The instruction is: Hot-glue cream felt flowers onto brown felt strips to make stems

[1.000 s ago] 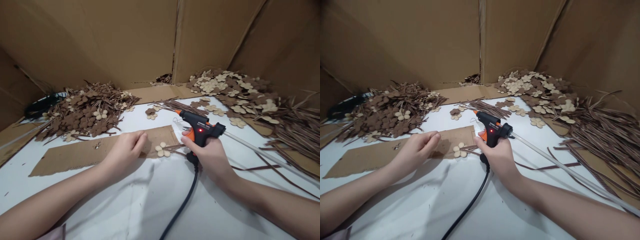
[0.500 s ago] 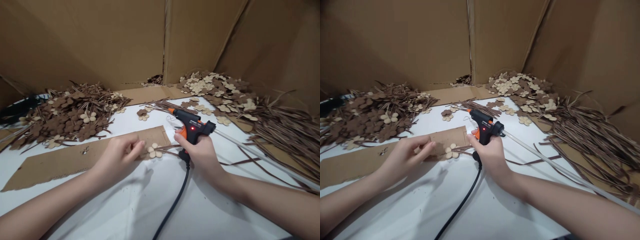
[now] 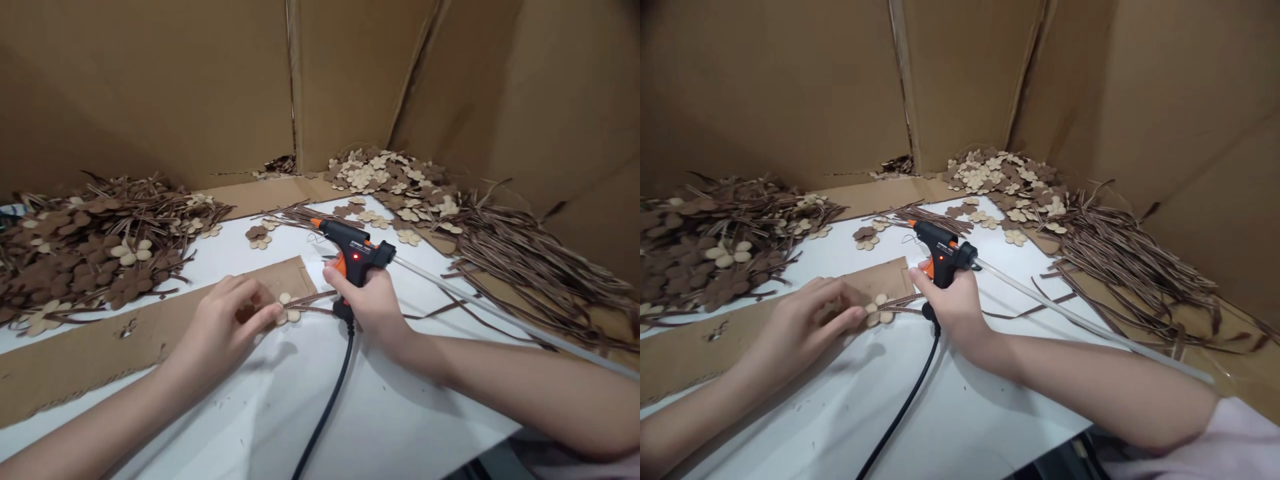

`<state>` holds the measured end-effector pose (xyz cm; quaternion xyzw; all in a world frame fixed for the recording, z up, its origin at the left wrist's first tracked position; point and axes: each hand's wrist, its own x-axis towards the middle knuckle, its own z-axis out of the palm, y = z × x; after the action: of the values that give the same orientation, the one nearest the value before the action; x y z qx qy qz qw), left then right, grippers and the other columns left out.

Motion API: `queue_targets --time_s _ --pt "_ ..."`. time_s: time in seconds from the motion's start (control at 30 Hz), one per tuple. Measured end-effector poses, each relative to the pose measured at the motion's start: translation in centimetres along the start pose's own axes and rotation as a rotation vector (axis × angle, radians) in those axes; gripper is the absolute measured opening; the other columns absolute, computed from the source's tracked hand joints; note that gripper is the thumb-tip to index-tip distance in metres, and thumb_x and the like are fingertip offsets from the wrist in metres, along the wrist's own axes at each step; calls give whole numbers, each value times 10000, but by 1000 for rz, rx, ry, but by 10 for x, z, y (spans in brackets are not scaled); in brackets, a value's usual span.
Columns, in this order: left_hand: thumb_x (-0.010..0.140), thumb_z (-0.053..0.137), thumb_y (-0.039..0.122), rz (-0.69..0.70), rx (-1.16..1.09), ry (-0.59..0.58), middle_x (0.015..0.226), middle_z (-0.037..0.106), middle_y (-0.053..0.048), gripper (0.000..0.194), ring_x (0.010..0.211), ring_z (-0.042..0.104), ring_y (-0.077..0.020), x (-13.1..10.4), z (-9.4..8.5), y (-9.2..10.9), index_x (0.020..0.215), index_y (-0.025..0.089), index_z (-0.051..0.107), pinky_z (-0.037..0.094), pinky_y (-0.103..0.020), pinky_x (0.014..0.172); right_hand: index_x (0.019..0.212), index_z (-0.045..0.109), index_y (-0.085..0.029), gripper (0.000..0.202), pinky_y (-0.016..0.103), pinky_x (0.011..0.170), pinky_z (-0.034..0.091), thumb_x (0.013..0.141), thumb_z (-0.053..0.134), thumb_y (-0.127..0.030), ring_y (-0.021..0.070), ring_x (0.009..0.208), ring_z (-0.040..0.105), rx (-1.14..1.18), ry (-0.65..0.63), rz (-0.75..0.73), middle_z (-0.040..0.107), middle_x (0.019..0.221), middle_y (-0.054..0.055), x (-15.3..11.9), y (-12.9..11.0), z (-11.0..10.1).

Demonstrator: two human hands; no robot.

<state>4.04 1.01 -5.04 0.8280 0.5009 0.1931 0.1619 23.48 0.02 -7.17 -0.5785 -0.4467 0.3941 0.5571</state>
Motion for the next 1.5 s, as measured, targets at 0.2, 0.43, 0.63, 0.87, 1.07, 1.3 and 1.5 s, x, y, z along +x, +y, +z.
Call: queue_targets --time_s 0.2,0.43,0.63,0.87,1.07,1.3,1.5 --pt "818 495 327 68 -12 17 1029 547 -91 314 992 460 -253 4 28 -5 1091 212 601 378 -373 846 776 608 -168 266 304 663 479 669 661 -406 197 729 612 -4 21 -8 659 771 39 1 2 0" --pt "792 545 305 -231 -427 -2 667 571 13 123 604 514 -129 1 8 3 799 182 551 383 -230 565 773 618 -164 290 261 464 437 652 675 -421 152 542 567 -17 29 45 636 694 27 -3 0 -2" --pt "735 627 342 -474 -788 33 664 649 -20 217 608 579 -126 10 -12 -22 819 146 588 402 -219 589 822 640 -169 320 279 453 447 650 684 -436 189 589 600 -86 13 86 665 740 53 -7 -2 -6" --pt "661 676 301 -522 -701 86 601 625 -8 211 531 542 -118 15 -9 -39 776 134 616 366 -221 536 799 656 -202 273 311 581 488 669 680 -441 252 814 632 -116 -1 53 693 854 52 -6 3 -6" --pt "710 617 277 -513 -586 104 610 586 3 200 488 487 -93 13 -13 -35 852 136 610 323 -201 472 774 653 -216 250 296 573 486 672 676 -444 244 785 630 -126 -23 75 692 820 53 -7 3 -6" --pt "718 557 138 -513 -466 203 596 482 47 284 484 460 -80 11 -20 -27 1000 169 558 314 -185 467 756 642 -208 280 270 491 473 662 676 -469 198 644 589 -162 -3 88 646 700 33 -8 4 -6" --pt "721 623 215 -507 -638 160 626 565 27 273 587 560 -105 3 -19 -9 983 169 561 384 -187 536 774 648 -219 250 295 568 499 677 667 -449 225 732 618 -140 -61 80 676 792 49 -7 3 -5"
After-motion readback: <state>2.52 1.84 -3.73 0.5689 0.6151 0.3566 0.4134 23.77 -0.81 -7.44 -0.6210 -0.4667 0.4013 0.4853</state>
